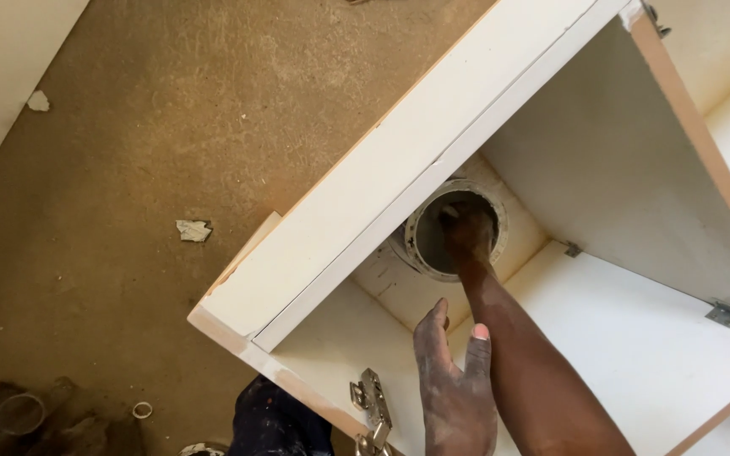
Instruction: Applying paint to the edges and interior corners of a wooden cabinet using a small applicator.
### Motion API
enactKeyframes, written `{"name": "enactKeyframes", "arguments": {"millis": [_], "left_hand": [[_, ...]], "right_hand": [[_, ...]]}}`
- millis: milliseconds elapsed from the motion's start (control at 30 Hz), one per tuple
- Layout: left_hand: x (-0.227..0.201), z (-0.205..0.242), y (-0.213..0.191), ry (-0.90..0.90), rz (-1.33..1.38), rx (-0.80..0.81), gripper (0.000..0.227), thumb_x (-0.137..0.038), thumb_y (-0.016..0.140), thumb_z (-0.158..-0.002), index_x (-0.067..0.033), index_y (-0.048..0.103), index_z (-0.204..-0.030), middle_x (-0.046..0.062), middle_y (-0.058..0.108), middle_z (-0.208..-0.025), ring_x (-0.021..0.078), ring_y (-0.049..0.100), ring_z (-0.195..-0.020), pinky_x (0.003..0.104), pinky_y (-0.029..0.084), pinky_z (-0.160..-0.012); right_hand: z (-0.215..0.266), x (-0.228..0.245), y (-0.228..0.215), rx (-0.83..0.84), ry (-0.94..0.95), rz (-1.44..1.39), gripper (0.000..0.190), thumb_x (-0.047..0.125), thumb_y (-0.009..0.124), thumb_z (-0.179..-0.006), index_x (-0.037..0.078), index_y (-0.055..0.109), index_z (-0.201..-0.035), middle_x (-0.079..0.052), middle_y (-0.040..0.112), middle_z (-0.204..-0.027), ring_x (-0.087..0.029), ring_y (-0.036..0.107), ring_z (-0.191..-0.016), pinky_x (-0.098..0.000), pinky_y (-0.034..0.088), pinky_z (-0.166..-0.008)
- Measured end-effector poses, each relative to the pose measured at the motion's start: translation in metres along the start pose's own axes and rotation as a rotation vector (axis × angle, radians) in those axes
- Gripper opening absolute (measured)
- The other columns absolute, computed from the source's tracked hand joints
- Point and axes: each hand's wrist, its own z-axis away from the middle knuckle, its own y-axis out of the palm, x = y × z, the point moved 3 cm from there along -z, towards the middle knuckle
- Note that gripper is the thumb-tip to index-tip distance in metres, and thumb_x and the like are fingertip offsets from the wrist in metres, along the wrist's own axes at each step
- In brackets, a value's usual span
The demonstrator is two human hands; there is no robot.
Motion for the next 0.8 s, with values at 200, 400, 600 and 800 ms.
{"name": "enactKeyframes", "arguments": {"millis": [200, 400, 600, 800], "left_hand": [[0.003, -0.006, -0.003, 0.021, 0.022, -0.029, 0.074, -0.063, 0.048, -0.090, -0.0266, 0.042, -0.154, -0.005, 0.044, -0.158, 0.0156, 0.044, -0.147, 0.038, 0.047, -0.113], [0.004, -0.007, -0.004, -0.003, 0.129, -0.018, 0.067, -0.054, 0.051, -0.092, -0.0267, 0.042, -0.153, -0.005, 0.043, -0.157, 0.0118, 0.044, -0.146, 0.037, 0.045, -0.114], [0.002, -0.007, -0.005, -0.026, 0.118, 0.004, 0.067, -0.055, 0.050, -0.093, -0.0271, 0.042, -0.154, -0.005, 0.045, -0.153, 0.0102, 0.045, -0.144, 0.036, 0.050, -0.111], [0.008, -0.010, -0.007, 0.010, 0.150, -0.050, 0.062, -0.048, 0.052, -0.093, -0.0250, 0.047, -0.150, -0.004, 0.049, -0.150, 0.0101, 0.050, -0.140, 0.036, 0.048, -0.109]], "right_hand": [[-0.005, -0.003, 0.003, 0.017, 0.073, -0.032, 0.028, 0.024, 0.072, -0.090, 0.013, 0.079, -0.115, -0.015, 0.077, -0.110, -0.033, 0.072, -0.097, -0.0447, 0.058, -0.079], [-0.009, 0.000, 0.004, 0.018, -0.015, 0.060, 0.029, 0.028, 0.069, -0.089, 0.016, 0.080, -0.114, -0.011, 0.077, -0.109, -0.032, 0.073, -0.096, -0.0447, 0.058, -0.076], [-0.012, 0.005, -0.001, 0.190, 0.052, 0.174, 0.033, 0.036, 0.061, -0.094, 0.022, 0.078, -0.119, -0.011, 0.076, -0.113, -0.032, 0.071, -0.101, -0.0445, 0.056, -0.080], [-0.035, -0.007, 0.006, 0.522, 0.202, 0.542, 0.042, -0.001, 0.072, -0.089, 0.014, 0.071, -0.128, -0.010, 0.079, -0.094, -0.027, 0.074, -0.088, -0.0386, 0.059, -0.071]]}}
